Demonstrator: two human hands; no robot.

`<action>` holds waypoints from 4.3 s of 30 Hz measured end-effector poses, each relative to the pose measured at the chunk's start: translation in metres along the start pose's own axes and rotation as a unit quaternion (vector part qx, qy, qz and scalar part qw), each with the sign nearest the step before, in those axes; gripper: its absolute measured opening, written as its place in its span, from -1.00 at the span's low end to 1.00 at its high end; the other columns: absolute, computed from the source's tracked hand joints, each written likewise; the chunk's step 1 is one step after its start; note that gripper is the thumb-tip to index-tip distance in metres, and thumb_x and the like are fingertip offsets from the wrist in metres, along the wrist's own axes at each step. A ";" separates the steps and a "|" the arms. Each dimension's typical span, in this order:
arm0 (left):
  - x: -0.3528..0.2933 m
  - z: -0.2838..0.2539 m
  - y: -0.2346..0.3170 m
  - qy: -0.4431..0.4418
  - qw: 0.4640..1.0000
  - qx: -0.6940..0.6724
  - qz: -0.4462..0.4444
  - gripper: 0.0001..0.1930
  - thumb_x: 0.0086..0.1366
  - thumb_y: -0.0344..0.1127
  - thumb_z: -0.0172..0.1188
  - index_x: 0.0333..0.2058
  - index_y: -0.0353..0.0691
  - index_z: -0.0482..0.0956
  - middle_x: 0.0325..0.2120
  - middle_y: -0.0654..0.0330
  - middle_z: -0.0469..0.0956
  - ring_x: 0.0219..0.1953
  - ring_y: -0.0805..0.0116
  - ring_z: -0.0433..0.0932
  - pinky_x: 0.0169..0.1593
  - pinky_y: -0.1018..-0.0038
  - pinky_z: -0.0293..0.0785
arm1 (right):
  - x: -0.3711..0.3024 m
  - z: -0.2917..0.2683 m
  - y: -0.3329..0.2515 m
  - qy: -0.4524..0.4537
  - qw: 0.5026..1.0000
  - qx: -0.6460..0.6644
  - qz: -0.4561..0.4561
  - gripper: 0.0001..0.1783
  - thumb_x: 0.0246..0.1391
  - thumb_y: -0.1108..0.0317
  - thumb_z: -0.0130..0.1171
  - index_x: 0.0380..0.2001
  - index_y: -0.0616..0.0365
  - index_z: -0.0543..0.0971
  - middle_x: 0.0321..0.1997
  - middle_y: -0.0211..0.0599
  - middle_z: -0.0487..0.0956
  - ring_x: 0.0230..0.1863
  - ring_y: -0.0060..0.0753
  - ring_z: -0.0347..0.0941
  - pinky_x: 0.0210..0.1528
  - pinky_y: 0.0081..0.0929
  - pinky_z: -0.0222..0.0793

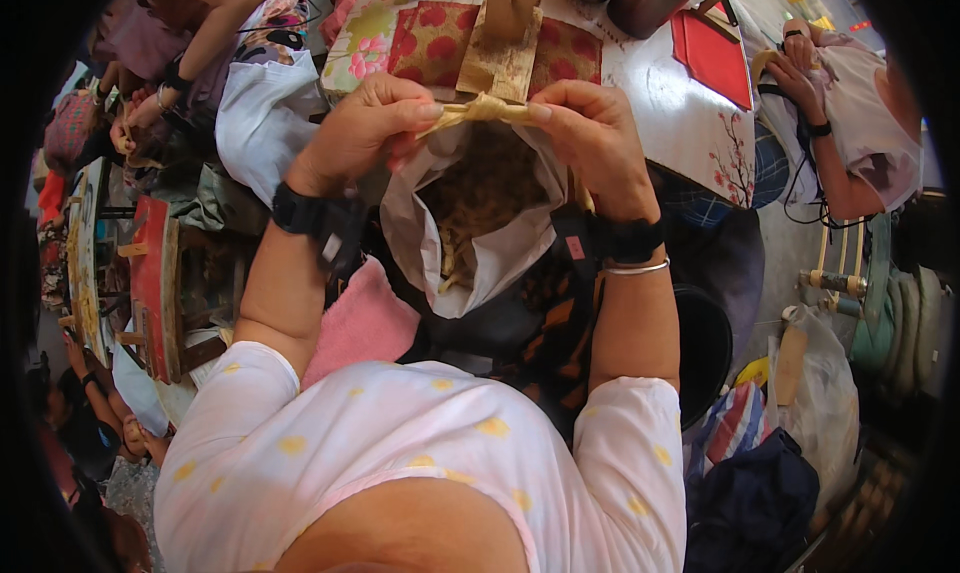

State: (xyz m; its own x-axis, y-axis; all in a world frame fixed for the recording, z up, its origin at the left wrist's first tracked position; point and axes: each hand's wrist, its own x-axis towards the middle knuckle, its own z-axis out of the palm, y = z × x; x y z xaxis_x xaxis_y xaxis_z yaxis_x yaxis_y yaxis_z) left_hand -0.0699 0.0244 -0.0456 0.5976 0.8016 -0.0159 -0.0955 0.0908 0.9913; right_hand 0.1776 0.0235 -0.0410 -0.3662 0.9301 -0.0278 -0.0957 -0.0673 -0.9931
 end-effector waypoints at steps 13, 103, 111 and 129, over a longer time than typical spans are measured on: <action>0.012 0.001 -0.005 -0.067 0.970 0.229 -0.040 -0.81 0.19 -0.28 0.10 -0.45 -0.32 0.43 -0.67 0.36 0.34 -0.61 0.59 0.31 -0.52 0.58 0.24 | 0.007 0.004 -0.002 -0.074 0.962 -0.263 -0.008 -0.88 0.00 0.45 0.12 -0.48 0.32 0.54 -0.67 -0.43 0.42 -0.60 -0.65 0.28 -0.56 -0.63 0.14; 0.016 0.034 -0.009 0.289 0.865 0.339 0.231 -0.96 0.13 -0.48 0.11 -0.43 -0.29 0.44 -0.66 0.23 0.43 -0.57 0.61 0.38 -0.48 0.60 0.33 | 0.016 0.038 0.032 -0.246 0.870 0.426 0.022 -0.73 0.13 0.31 0.00 -0.15 0.22 0.46 -0.77 -0.68 0.16 -0.76 -0.80 -0.03 -0.73 -0.77 -0.09; 0.011 0.032 -0.007 0.178 0.918 0.276 0.221 -0.93 0.16 -0.43 0.14 -0.45 -0.30 0.47 -0.64 0.30 0.46 -0.61 0.63 0.38 -0.55 0.64 0.28 | 0.018 0.024 0.027 -0.126 0.948 0.290 0.007 -0.80 0.12 0.36 0.03 -0.24 0.23 0.50 -0.60 -0.55 0.38 -0.70 -0.81 0.07 -0.67 -0.80 -0.03; 0.013 0.019 -0.010 0.107 0.861 0.456 0.199 -0.80 0.18 -0.25 0.11 -0.43 -0.29 0.41 -0.62 0.18 0.42 -0.51 0.30 0.44 -0.38 0.41 0.35 | 0.009 0.014 0.017 -0.046 0.976 -0.183 -0.109 -0.85 0.03 0.43 0.15 -0.43 0.34 0.55 -0.62 -0.53 0.45 -0.57 -0.77 0.27 -0.57 -0.73 0.15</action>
State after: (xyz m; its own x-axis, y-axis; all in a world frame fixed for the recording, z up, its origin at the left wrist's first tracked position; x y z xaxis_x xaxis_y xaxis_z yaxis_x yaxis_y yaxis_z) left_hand -0.0460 0.0220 -0.0532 0.4926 0.7616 0.4211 0.4651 -0.6394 0.6123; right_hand 0.1592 0.0260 -0.0563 -0.4576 0.8704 0.1818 0.1508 0.2775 -0.9488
